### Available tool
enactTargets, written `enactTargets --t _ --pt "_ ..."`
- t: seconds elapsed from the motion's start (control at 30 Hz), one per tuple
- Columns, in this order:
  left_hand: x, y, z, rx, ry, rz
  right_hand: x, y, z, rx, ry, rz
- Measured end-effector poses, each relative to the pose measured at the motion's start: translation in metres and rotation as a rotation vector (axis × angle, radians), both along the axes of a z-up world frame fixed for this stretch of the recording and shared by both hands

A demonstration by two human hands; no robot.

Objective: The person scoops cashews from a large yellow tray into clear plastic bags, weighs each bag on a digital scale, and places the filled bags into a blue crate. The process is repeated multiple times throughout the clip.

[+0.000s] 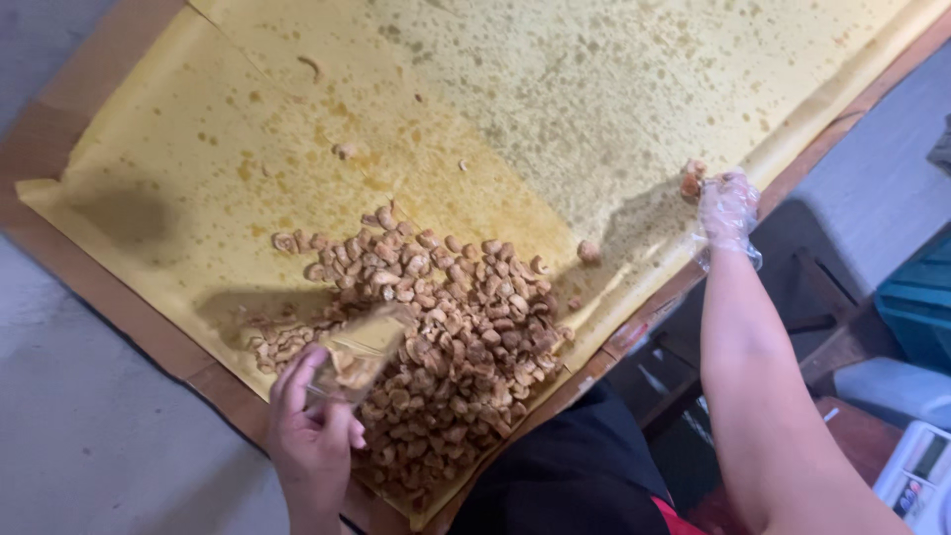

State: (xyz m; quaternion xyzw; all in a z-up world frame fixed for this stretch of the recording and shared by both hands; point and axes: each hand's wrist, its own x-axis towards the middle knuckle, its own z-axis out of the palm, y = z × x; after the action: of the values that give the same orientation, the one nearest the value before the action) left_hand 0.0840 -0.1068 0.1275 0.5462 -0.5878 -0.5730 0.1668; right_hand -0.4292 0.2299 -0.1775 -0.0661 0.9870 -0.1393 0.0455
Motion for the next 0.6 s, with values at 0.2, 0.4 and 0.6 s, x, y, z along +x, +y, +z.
enactTargets --t 0.2,0.4,0.6 --pt "0.008 0.001 -0.006 0.055 0.003 0.015 0.031 -0.149 -0.013 -0.246 0.110 0.409" --pt "0.025 -0.010 -0.023 0.146 -0.187 0.133 0.126 -0.417 -0.060 -0.326 -0.354 0.859" --pt "0.048 -0.028 -0.037 0.195 -0.372 0.261 0.157 -0.584 -0.089 -0.150 -0.204 1.162"
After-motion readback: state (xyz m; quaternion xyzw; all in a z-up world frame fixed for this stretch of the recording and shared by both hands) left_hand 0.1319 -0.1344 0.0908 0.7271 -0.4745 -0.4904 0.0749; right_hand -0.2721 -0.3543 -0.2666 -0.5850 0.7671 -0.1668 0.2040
